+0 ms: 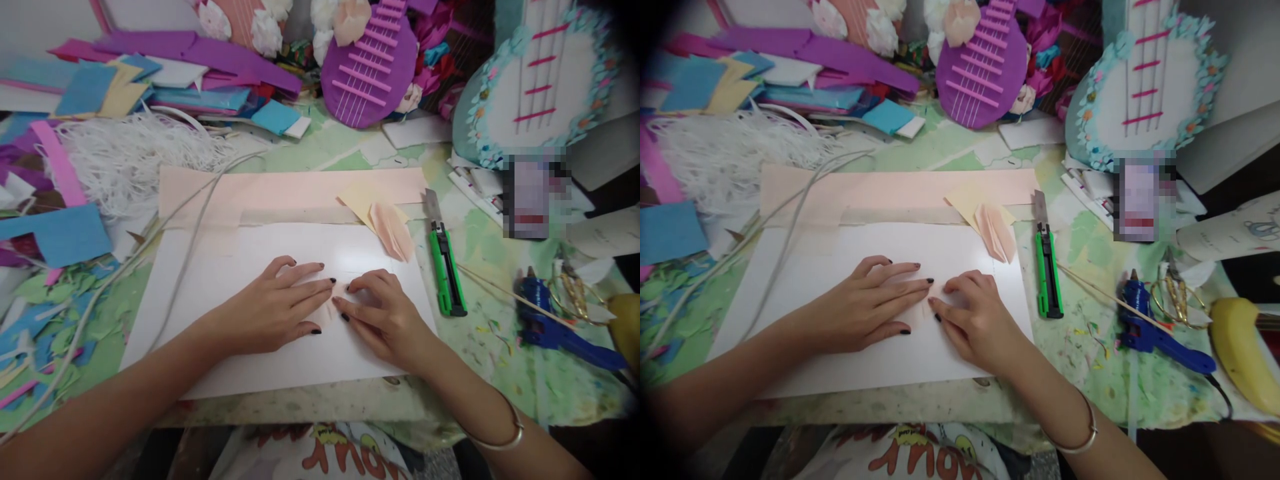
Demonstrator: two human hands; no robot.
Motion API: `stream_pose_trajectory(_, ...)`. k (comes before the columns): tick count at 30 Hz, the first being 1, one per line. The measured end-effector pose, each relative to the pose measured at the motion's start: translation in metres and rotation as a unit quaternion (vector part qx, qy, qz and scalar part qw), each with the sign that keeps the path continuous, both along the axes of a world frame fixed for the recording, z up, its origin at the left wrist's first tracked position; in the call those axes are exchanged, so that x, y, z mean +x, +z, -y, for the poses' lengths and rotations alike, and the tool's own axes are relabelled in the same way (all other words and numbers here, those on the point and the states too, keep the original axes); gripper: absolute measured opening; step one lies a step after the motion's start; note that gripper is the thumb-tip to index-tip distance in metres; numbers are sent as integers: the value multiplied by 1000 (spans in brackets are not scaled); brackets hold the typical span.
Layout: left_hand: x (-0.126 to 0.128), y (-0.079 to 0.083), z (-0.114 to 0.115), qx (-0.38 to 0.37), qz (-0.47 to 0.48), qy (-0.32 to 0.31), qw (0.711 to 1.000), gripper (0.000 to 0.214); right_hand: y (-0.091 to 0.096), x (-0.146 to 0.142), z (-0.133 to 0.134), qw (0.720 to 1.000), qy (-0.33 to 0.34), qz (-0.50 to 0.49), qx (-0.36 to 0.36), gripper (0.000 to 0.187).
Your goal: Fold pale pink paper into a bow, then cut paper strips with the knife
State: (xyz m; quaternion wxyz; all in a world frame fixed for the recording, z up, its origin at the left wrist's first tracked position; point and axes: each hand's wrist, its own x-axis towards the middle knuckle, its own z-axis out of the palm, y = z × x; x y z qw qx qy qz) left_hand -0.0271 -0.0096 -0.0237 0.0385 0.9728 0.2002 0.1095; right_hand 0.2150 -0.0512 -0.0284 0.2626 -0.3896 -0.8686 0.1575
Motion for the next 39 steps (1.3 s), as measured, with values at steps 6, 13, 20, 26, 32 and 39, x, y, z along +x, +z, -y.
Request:
stream_pose_trajectory(6,-2,-1,-1,-24,-13,-9,1000,47,-2,1,0,1000,-1,1,-9,30)
stream_pose_trajectory(13,-4,1,0,-30,5,-27,999,53,-2,0,0,1000,-7,-11,-11,32)
stream_pose_trajectory(20,1,4,5,-15,-10,-44,999,52,-1,-2,-1,999,-28,-47,5,29)
stream_pose_trajectory(26,3,5,6,-13,-24,-59,998,52,0,-2,-1,997,-50,-66,-9,26)
stream_pose_trajectory(32,4,9,5,-29,-18,-65,997,55,0,-3,-2,997,-50,-59,-6,24)
stream_pose_trajectory(39,4,9,4,-46,-32,-60,997,65,-1,-3,-1,997,-54,-59,-6,26)
